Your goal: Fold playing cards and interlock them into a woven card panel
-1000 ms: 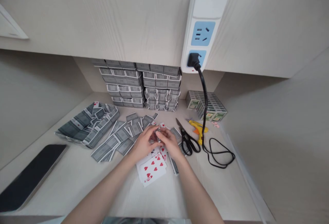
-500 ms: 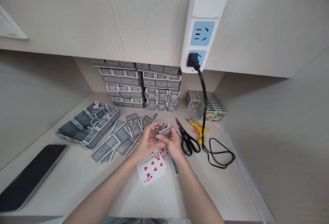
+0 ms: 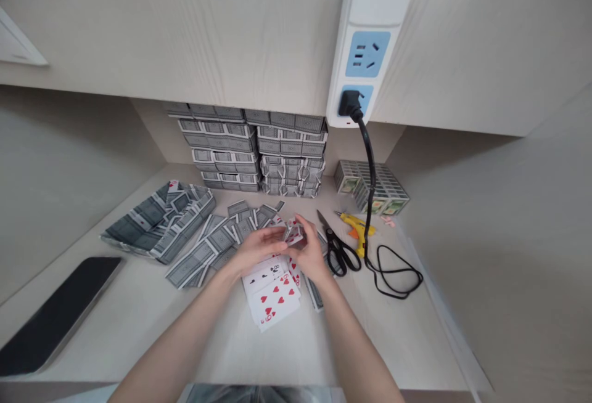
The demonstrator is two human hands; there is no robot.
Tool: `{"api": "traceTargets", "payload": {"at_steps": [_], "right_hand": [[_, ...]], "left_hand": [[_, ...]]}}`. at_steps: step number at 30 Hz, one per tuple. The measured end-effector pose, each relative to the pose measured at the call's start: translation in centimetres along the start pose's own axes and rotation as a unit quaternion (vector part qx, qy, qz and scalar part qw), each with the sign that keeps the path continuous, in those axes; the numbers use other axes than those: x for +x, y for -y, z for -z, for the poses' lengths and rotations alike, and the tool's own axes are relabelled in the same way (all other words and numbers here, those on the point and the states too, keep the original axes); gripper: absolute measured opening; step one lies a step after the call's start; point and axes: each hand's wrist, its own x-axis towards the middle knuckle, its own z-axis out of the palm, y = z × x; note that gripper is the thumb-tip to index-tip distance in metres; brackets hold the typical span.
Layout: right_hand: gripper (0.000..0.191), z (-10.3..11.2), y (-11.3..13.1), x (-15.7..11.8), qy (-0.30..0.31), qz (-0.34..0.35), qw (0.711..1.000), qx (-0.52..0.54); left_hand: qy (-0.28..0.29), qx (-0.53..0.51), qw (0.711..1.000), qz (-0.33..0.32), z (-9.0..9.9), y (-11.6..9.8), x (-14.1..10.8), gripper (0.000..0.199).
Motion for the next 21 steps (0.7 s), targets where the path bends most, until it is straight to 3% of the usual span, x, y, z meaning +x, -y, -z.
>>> {"api": "traceTargets", "payload": {"at_steps": [3,6,9,13,21], "right_hand": [[0.062,-0.2,-0.2,0.1,-0.011,-0.063,0.995,0.07],[0.046,-0.2,-0.1,0.3,0.0,-0.123,0.984,0.129],[0.041,-0.2,0.1,0.4,-0.005,-0.15,0.982,0.11],[0.035,-0.3,-0.1,0.4,-0.027,-0.163,0.983,0.08],[0.029,-0.2,0.0,0.3,-0.016,-0.211,0.969,0.126]], "left_hand": [[-0.086,0.115,0.988,-0.049,0.3,0.6,0.4,0.059],[-0.138,0.24,0.955,-0.105,0.4,1.1,0.5,0.059],[-0.132,0.334,0.918,-0.167,0.5,1.4,0.4,0.057],[-0.114,0.397,0.89,-0.195,0.6,1.6,0.2,0.057],[-0.113,0.378,0.903,-0.171,0.7,1.6,0.2,0.055]]}}
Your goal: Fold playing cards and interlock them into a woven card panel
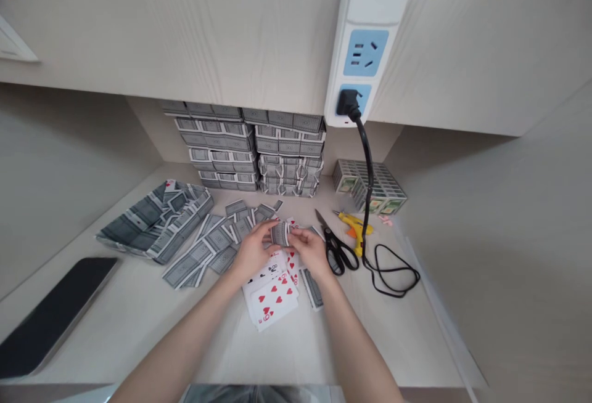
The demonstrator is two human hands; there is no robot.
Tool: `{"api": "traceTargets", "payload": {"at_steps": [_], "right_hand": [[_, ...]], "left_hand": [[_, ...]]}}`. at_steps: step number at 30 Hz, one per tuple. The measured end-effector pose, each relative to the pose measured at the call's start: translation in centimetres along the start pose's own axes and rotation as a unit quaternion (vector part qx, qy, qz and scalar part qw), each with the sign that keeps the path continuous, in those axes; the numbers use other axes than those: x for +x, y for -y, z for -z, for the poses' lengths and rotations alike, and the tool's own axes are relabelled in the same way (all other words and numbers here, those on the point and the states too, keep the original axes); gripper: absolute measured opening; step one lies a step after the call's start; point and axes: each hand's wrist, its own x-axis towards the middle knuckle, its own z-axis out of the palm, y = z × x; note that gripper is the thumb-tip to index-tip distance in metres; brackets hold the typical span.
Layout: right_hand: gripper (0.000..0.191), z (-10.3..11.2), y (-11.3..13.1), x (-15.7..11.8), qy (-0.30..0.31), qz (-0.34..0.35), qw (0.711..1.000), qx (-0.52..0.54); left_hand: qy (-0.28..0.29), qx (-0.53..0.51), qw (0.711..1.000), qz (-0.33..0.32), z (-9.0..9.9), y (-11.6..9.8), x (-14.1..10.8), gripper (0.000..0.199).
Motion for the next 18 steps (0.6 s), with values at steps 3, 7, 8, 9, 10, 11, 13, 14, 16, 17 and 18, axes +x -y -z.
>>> {"api": "traceTargets", "payload": {"at_steps": [3,7,8,9,10,11,13,14,16,17,18], "right_hand": [[0.027,-0.2,0.1,-0.2,0.006,-0.015,1.0,0.021],[0.025,-0.2,-0.1,-0.2,-0.011,-0.006,1.0,-0.008],[0.025,-0.2,-0.2,-0.2,-0.019,0.002,1.0,-0.025],[0.025,-0.1,-0.3,-0.2,-0.028,0.012,0.999,-0.043],[0.025,0.0,-0.4,-0.1,-0.034,0.022,0.997,-0.062],[0.025,0.0,-0.5,-0.1,-0.037,0.032,0.996,-0.078],[0.027,0.2,-0.7,0.0,-0.035,0.048,0.994,-0.091],[0.027,0.2,-0.8,0.1,-0.032,0.053,0.994,-0.091],[0.03,0.1,-1.0,0.1,-0.024,0.057,0.994,-0.086],[0.031,0.0,-1.1,0.1,-0.016,0.058,0.995,-0.085],[0.031,-0.1,-1.2,0.0,-0.003,0.058,0.995,-0.087]], "left_hand": [[0.006,-0.006,1.0,-0.013,0.0,0.0,0.0,0.054],[0.026,0.002,0.999,-0.029,0.0,0.0,-0.1,0.054],[0.031,0.006,0.999,-0.033,0.0,0.0,-0.1,0.054],[0.036,0.011,0.999,-0.037,0.0,-0.1,-0.1,0.053],[0.04,0.016,0.998,-0.042,0.0,-0.1,-0.2,0.053],[0.042,0.022,0.998,-0.047,0.0,-0.2,-0.2,0.052],[0.043,0.035,0.997,-0.053,0.0,-0.4,-0.3,0.052],[0.041,0.042,0.997,-0.052,0.0,-0.4,-0.3,0.053],[0.028,0.054,0.997,-0.045,0.1,-0.5,-0.3,0.053],[0.02,0.058,0.997,-0.041,0.1,-0.5,-0.3,0.053],[0.012,0.061,0.997,-0.037,0.1,-0.4,-0.3,0.053]]}}
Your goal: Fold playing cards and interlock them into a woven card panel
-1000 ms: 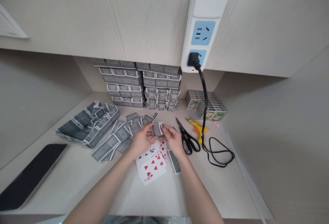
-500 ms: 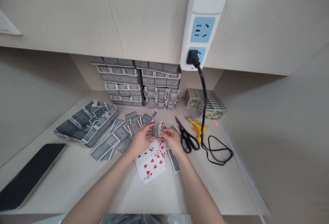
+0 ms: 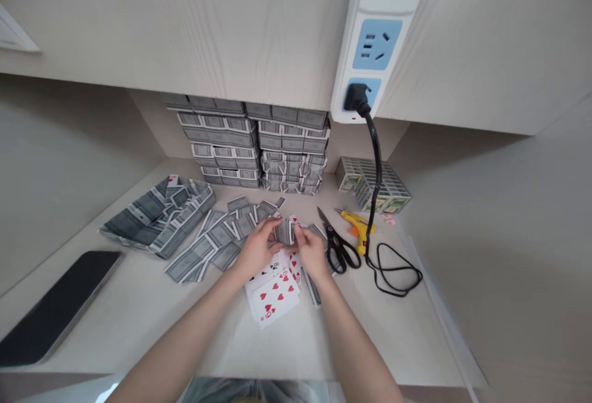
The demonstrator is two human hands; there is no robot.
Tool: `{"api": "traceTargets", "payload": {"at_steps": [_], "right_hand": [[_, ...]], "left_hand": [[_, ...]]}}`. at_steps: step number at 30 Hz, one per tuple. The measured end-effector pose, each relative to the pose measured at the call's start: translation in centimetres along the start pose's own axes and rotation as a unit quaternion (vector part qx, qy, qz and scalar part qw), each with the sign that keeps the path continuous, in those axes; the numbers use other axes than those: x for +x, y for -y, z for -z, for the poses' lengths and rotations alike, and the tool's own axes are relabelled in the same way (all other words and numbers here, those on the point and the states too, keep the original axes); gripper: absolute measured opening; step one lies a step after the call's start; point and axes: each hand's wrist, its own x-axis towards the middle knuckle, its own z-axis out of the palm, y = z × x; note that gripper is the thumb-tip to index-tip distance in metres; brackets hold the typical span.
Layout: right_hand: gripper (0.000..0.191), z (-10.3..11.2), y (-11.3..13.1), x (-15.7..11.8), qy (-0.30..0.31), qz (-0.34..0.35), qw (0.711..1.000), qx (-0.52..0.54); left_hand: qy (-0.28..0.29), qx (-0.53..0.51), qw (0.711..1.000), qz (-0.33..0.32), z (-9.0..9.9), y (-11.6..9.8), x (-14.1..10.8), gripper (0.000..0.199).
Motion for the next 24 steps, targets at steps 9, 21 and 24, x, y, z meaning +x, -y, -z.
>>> {"api": "traceTargets", "payload": {"at_steps": [9,21,24], "right_hand": [[0.027,-0.4,-0.8,-0.3,0.082,0.04,0.995,-0.03],[0.037,-0.1,0.5,-0.4,0.056,0.028,0.997,-0.041],[0.041,0.2,0.5,-0.2,0.07,0.011,0.997,-0.02]], "left_hand": [[-0.01,0.021,1.0,-0.01,0.0,0.2,0.1,0.054],[0.042,0.043,0.997,-0.047,0.0,-0.2,-0.2,0.057],[0.043,0.053,0.997,-0.047,0.0,-0.6,-0.3,0.056]]}}
